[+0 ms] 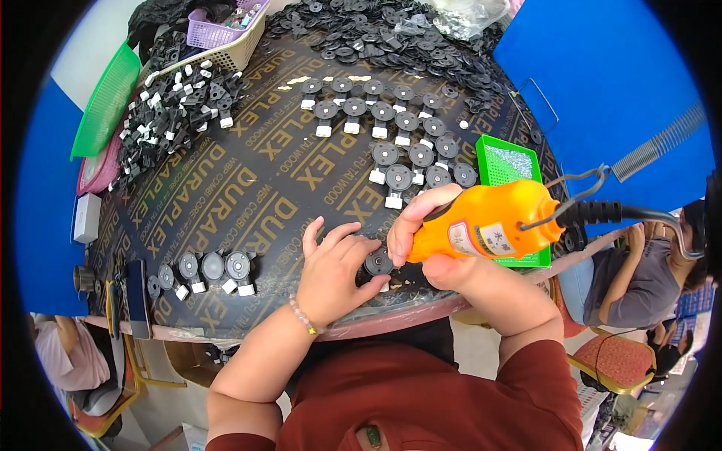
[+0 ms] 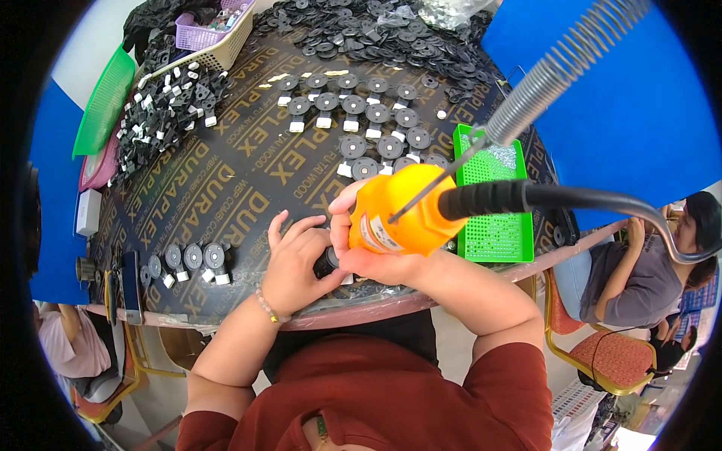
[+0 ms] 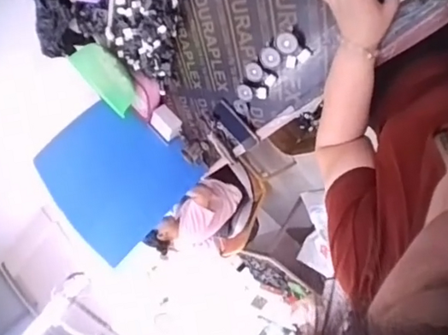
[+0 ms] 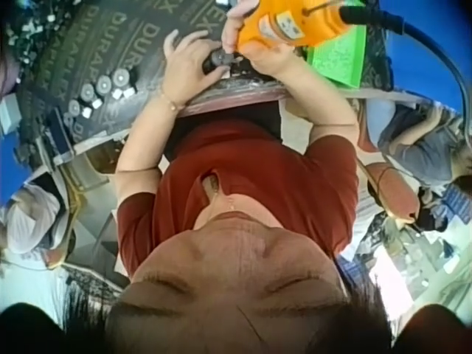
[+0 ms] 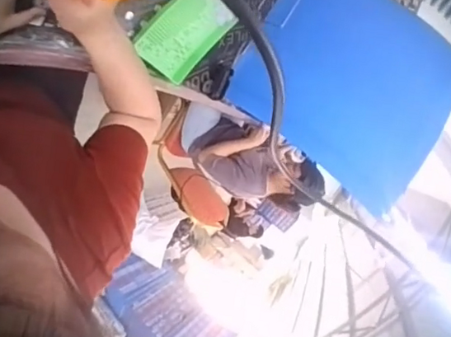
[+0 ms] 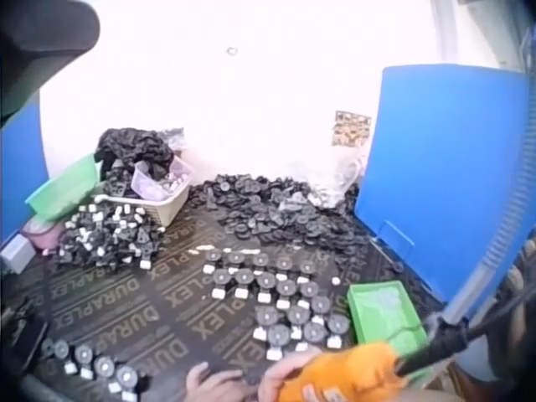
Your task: Assembling small round components using a handheld power tool at a factory workbench.
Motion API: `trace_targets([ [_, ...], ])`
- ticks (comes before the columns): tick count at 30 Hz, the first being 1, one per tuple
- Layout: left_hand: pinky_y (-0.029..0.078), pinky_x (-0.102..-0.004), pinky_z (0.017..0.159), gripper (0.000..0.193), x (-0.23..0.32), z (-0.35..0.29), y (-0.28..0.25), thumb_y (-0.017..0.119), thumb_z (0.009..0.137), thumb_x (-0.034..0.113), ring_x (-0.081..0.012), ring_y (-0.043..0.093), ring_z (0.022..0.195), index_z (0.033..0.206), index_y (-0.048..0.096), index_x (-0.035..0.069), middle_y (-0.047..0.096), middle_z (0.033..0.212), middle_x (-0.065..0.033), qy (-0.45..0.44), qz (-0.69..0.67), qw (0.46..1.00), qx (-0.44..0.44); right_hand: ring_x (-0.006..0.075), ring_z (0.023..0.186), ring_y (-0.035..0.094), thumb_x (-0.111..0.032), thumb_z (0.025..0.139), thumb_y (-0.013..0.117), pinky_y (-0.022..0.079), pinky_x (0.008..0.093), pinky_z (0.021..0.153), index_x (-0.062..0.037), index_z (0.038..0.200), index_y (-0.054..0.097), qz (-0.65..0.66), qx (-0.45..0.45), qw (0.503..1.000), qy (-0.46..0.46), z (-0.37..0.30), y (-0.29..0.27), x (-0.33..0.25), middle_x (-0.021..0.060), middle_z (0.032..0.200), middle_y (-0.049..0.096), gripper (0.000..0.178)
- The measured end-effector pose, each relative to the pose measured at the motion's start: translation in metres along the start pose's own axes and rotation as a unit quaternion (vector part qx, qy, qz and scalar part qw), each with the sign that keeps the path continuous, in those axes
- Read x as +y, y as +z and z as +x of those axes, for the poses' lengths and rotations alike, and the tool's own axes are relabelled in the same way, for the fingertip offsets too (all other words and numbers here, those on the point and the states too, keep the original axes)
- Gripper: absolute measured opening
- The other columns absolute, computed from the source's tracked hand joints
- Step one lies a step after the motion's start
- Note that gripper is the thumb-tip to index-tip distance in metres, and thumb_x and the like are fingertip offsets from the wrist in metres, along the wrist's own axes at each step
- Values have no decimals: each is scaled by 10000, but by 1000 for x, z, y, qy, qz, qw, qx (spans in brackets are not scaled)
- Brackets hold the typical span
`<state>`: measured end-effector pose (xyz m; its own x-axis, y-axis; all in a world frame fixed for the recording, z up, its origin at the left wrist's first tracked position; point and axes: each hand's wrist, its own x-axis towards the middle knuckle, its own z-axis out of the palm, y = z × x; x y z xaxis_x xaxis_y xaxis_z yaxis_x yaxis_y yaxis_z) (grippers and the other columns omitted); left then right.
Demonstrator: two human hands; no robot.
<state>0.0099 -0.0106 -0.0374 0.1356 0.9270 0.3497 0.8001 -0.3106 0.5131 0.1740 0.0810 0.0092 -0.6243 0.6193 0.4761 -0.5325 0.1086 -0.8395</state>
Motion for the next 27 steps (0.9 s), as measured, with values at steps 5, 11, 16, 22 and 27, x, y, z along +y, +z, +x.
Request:
trace_targets([
  [5,193,-537,1080,432,-1,1,2,792,670,308,-229,559,1129,1035,649,126,646,965,-8,13,2,1000,3,190,653,606,-313,780,801,518,324,620,-45,1105,465,-22,-35,999,29,-1,-5,5,98,778,593,539],
  [11,216,-537,1066,429,2,3,1,785,693,322,-231,563,1120,1042,643,118,647,968,-16,17,8,1000,6,179,653,593,-276,735,841,500,310,600,-53,1062,498,-16,7,1000,12,-1,4,13,86,768,601,524],
  [16,219,-537,1066,431,4,4,-3,764,719,367,-240,568,1114,1032,648,95,661,1001,-38,16,18,1000,-4,194,567,560,-514,822,692,488,341,535,-39,1152,433,-3,84,996,13,7,-10,-4,87,699,551,633],
  [22,209,-541,1078,421,6,0,0,781,707,338,-255,545,1138,1021,654,89,662,993,-49,10,28,999,13,149,549,546,-332,926,614,464,283,518,-18,1111,461,-258,209,936,-120,36,-121,-56,62,682,539,395],
  [27,207,-537,1080,426,8,4,3,801,676,302,-266,552,1134,1009,651,83,655,979,-45,10,27,999,19,127,577,550,-241,941,602,462,259,548,-27,1071,472,-329,296,893,-86,33,-188,-51,38,706,545,283],
])
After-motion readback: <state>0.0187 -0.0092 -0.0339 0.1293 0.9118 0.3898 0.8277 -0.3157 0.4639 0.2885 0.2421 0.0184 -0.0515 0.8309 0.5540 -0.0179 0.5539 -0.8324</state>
